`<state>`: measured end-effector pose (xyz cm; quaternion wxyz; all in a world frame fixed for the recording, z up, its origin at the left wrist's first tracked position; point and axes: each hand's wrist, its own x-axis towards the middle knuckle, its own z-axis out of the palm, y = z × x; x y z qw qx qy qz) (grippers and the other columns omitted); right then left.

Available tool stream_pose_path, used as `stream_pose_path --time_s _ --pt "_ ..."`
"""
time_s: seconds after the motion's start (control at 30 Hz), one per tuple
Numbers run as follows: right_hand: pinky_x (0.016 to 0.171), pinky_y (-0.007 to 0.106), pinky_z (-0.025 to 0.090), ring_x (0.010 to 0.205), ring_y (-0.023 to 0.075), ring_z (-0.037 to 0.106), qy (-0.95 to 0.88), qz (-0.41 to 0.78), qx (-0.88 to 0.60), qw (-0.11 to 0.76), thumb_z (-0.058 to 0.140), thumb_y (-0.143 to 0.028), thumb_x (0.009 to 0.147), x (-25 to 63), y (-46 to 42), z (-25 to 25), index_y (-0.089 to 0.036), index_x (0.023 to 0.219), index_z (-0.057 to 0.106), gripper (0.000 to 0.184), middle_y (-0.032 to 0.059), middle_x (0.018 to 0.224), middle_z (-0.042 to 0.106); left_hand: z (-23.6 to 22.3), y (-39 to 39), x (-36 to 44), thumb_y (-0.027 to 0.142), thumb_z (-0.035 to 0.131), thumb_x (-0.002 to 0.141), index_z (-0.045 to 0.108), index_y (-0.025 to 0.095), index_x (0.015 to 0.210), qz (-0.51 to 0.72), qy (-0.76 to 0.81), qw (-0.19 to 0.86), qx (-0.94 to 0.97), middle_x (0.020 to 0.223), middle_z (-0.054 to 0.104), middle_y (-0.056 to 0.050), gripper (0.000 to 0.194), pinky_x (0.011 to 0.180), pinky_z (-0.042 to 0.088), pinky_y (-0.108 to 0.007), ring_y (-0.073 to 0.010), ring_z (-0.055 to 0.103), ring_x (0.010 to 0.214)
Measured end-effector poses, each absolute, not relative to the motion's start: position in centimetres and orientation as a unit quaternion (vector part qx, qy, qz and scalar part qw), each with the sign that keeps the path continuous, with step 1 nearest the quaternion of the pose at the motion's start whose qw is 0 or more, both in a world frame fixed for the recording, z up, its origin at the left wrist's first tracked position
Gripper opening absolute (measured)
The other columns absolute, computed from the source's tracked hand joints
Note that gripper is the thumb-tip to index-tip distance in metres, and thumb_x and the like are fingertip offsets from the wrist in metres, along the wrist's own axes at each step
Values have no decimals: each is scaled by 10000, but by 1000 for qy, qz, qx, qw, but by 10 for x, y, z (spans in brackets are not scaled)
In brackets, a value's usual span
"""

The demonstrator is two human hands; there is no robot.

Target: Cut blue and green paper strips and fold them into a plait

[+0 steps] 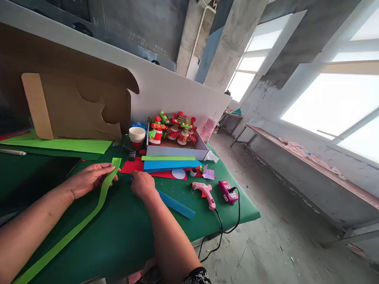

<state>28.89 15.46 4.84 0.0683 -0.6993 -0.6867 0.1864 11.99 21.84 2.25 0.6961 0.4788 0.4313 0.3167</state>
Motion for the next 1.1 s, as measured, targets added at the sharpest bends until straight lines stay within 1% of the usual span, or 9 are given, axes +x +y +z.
stream_pose_path --time_s 0.13,0.2,0.27,0.33,0.5,0.6,0.7,0.93,1.1 --pt "682 266 368 891 199 646 -708 200 -670 101 481 -123 944 300 151 44 -189 1035 642 197 78 994 732 24 214 129 468 793 650 621 181 779 301 431 684 505 584 687 -9 359 473 469 -238 -148 608 490" --pt "665 260 353 815 185 620 -710 212 -655 149 499 -114 922 306 153 37 -192 984 634 168 56 924 717 22 212 134 502 793 639 626 177 807 291 429 682 516 572 683 -8 402 466 452 -244 -153 601 477" --pt "656 256 344 755 170 578 -706 225 -633 224 498 -161 933 311 156 30 -198 893 618 132 33 848 684 18 212 137 539 781 645 633 175 849 282 430 680 523 575 682 -5 442 479 456 -253 -158 604 485" --pt "650 252 340 707 157 531 -694 244 -613 288 481 -224 949 313 159 25 -203 808 588 179 8 767 632 15 213 138 563 770 652 626 177 862 276 433 680 524 619 697 -6 462 504 468 -259 -153 613 508" --pt "622 247 331 641 135 463 -661 325 -574 358 510 -264 893 314 162 25 -209 696 529 206 -37 646 520 14 213 136 558 793 633 592 189 842 264 428 683 529 631 684 15 469 511 453 -249 -135 607 512" --pt "608 242 352 625 126 457 -631 355 -571 386 610 -275 810 315 163 27 -210 709 529 145 -51 647 521 17 210 137 578 786 644 578 194 819 252 419 687 538 573 657 23 469 481 425 -239 -126 574 472" --pt "580 238 368 611 123 472 -596 386 -570 414 676 -282 750 317 165 26 -216 748 521 168 -58 651 531 17 208 139 602 764 671 567 197 795 246 412 689 542 567 656 19 467 471 420 -237 -123 567 460" --pt "566 243 341 575 123 453 -573 391 -557 457 693 -335 737 319 167 22 -215 1015 557 332 -97 611 480 20 204 139 614 780 662 610 180 913 236 402 700 541 609 688 1 529 511 456 -242 -139 609 508" --pt "573 250 325 571 118 402 -590 370 -559 449 715 -371 727 318 166 23 -203 1013 609 347 -98 607 434 22 202 140 587 780 674 610 178 905 228 400 706 538 609 690 -5 500 505 459 -250 -150 619 511"
